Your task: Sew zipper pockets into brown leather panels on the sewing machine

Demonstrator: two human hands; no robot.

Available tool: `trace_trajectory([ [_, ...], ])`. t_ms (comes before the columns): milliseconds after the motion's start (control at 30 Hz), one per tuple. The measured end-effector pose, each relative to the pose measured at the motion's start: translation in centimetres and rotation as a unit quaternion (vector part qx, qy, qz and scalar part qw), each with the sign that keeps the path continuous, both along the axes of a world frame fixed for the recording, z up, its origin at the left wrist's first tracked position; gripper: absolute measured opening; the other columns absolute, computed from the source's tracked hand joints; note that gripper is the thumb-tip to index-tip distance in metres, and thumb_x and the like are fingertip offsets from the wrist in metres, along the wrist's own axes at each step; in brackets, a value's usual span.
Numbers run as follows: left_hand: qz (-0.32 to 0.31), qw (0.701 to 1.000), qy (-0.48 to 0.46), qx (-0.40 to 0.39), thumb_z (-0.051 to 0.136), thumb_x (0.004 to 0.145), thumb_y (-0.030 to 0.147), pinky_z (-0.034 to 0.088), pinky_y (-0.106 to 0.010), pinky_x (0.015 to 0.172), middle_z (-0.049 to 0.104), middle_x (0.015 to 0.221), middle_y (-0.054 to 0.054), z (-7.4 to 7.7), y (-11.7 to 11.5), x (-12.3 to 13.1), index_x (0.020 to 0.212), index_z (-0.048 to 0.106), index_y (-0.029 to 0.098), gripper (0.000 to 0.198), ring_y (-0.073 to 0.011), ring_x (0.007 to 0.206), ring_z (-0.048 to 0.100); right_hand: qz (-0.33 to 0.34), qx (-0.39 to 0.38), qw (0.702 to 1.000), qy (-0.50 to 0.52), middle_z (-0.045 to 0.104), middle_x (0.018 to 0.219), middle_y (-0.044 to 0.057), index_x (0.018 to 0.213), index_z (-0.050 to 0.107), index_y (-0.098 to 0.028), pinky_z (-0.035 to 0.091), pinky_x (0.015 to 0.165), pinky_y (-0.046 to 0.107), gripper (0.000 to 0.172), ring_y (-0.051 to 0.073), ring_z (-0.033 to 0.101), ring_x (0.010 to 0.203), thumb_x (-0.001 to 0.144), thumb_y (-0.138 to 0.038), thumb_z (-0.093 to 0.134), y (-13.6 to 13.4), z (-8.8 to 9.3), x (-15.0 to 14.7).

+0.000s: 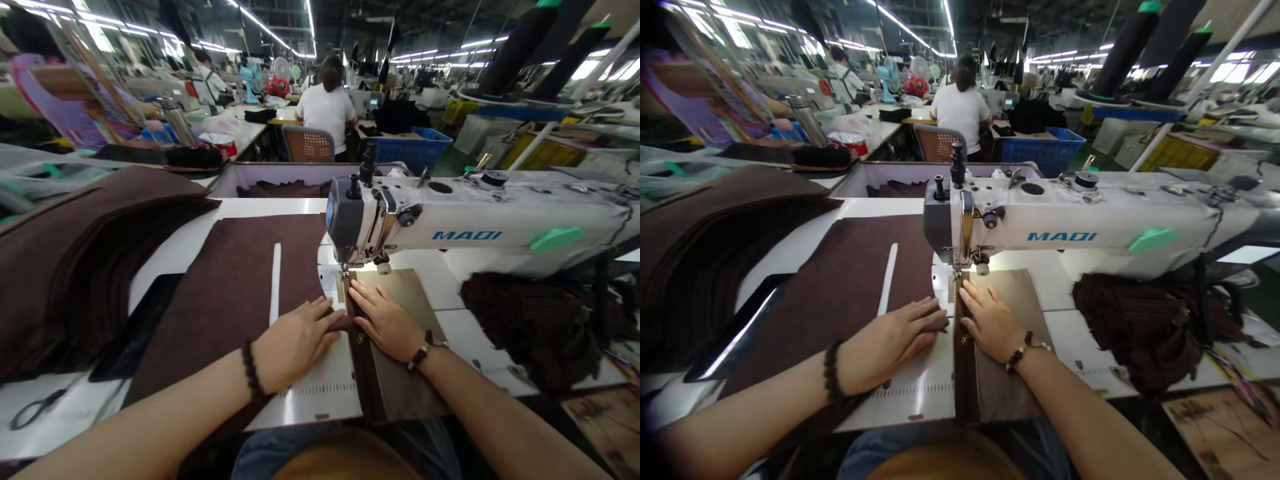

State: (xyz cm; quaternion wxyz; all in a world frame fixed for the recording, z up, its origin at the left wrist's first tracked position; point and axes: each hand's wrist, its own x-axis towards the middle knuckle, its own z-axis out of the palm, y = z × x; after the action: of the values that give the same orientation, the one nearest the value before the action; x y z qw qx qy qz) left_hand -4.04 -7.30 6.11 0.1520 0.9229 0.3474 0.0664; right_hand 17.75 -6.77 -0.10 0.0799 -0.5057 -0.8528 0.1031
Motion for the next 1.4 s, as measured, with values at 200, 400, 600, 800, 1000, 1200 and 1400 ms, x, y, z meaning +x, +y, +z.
trace_trajectory([
  [200, -0.029, 0.992, -0.104, -0.070, 0.032, 0.093, 0.027, 0.038, -0.031, 0.100, 0.053, 0.120, -0.006, -2.1, 2.5, 4.0, 0.119, 0.050, 0.018, 0.032, -0.0181, 0.116, 0.047, 0.019, 0.003, 1.000, 0.016, 0.027, 0.143, 0.009, 0.134, 0.034, -0.012, 0.021, 0.108, 0.046, 0.054, 0.019, 0.023, 0.132, 0.081, -0.017, 0.036, 0.1, 0.1, 0.1],
  [400, -0.047, 0.979, -0.164, -0.107, 0.028, 0.094, 0.030, 0.037, -0.031, 0.100, 0.057, 0.115, -0.009, -1.6, 3.5, 4.4, 0.117, 0.051, 0.015, 0.035, -0.0183, 0.114, 0.049, 0.011, 0.014, 1.000, 0.024, 0.028, 0.141, 0.013, 0.134, 0.035, -0.011, 0.023, 0.107, 0.047, 0.049, 0.022, 0.026, 0.131, 0.087, -0.024, 0.034, -0.1, 0.3, 0.1],
  [600, -0.074, 0.961, -0.237, -0.124, 0.028, 0.095, 0.029, 0.034, -0.028, 0.102, 0.051, 0.125, -0.006, -0.5, 2.7, 4.4, 0.124, 0.046, 0.017, 0.036, -0.0156, 0.119, 0.044, 0.015, 0.014, 0.999, 0.032, 0.026, 0.142, 0.010, 0.135, 0.034, -0.014, 0.022, 0.107, 0.047, 0.049, 0.022, 0.023, 0.132, 0.088, -0.028, 0.035, -0.1, -0.1, 0.2],
  [800, -0.098, 0.950, -0.251, -0.157, 0.027, 0.095, 0.032, 0.036, -0.026, 0.099, 0.053, 0.123, -0.010, -1.0, 3.2, 5.2, 0.122, 0.047, 0.012, 0.039, -0.0166, 0.115, 0.048, 0.026, 0.026, 0.999, 0.036, 0.030, 0.141, 0.009, 0.134, 0.036, -0.019, 0.022, 0.107, 0.048, 0.048, 0.023, 0.026, 0.131, 0.086, -0.022, 0.037, 0.0, -0.5, 0.3],
  [1000, -0.066, 0.960, -0.209, -0.174, 0.020, 0.094, 0.044, 0.043, -0.024, 0.076, 0.063, 0.094, -0.009, -1.0, 4.1, 4.6, 0.105, 0.056, 0.011, 0.049, -0.0177, 0.086, 0.060, 0.015, 0.011, 0.999, 0.040, 0.029, 0.142, 0.010, 0.136, 0.032, -0.014, 0.022, 0.108, 0.046, 0.051, 0.022, 0.024, 0.132, 0.085, -0.020, 0.036, 0.0, 0.0, 0.1],
  [1200, -0.051, 0.965, -0.170, -0.192, 0.015, 0.091, 0.055, 0.042, -0.022, 0.065, 0.060, 0.077, -0.005, -0.6, 4.6, 3.0, 0.088, 0.058, 0.011, 0.062, -0.0150, 0.068, 0.056, 0.017, 0.017, 0.999, 0.034, 0.028, 0.142, 0.011, 0.135, 0.033, -0.012, 0.023, 0.108, 0.047, 0.050, 0.021, 0.025, 0.131, 0.085, -0.020, 0.036, 0.0, 0.2, 0.1],
  [1400, -0.123, 0.950, -0.167, -0.235, 0.020, 0.093, 0.049, 0.038, -0.028, 0.089, 0.060, 0.102, -0.006, 0.1, 5.1, 1.5, 0.110, 0.055, 0.017, 0.051, -0.0182, 0.093, 0.056, 0.008, -0.001, 1.000, 0.021, 0.026, 0.143, 0.008, 0.135, 0.033, -0.012, 0.024, 0.108, 0.046, 0.051, 0.020, 0.023, 0.132, 0.086, -0.023, 0.038, 0.0, 0.4, 0.0],
])
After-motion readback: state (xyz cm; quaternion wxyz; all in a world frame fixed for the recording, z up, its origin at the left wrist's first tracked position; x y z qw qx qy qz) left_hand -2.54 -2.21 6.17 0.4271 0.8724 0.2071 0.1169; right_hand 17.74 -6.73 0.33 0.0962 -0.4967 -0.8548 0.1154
